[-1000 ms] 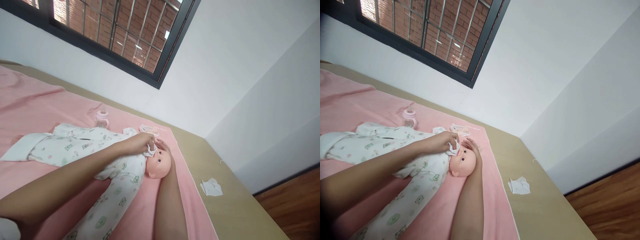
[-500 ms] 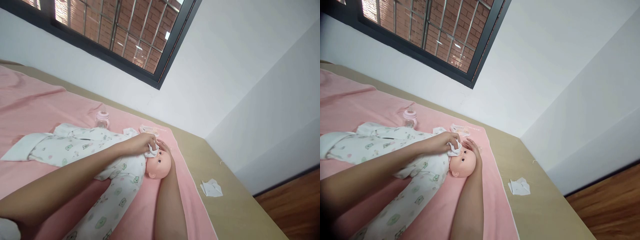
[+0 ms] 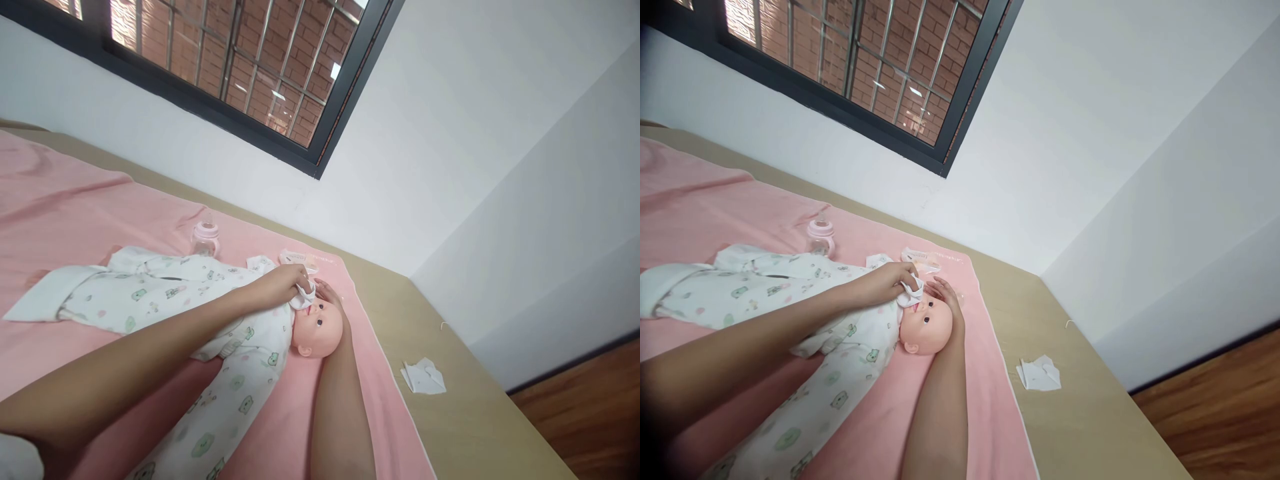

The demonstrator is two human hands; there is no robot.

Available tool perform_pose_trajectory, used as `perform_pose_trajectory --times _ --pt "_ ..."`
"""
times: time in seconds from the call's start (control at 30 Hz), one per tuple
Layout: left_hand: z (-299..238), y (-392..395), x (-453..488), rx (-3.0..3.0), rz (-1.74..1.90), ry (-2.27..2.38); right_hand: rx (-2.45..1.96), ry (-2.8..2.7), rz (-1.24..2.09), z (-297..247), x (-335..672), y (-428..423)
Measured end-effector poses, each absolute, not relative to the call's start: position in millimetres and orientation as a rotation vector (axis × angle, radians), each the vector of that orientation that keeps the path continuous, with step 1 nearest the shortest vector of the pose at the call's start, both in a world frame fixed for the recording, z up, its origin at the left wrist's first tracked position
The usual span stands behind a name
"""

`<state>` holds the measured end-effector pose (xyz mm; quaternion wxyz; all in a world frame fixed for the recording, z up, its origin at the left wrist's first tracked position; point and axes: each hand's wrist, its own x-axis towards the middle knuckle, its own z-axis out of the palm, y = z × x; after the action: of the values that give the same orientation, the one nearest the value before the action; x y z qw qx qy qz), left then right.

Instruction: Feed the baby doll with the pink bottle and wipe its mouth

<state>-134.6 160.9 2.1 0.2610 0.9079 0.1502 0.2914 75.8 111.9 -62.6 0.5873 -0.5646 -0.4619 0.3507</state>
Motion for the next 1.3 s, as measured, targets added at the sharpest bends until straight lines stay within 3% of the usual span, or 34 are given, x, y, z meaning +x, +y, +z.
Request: perform_pose_trajectory --times 0.97,1.3 --pt "13 156 -145 2.436 0.609 0.255 -1.365 -1.194 0.897 -51 72 105" --pt "8 169 -144 2.360 0.845 0.454 -1.214 -0.994 0.999 -67 75 114"
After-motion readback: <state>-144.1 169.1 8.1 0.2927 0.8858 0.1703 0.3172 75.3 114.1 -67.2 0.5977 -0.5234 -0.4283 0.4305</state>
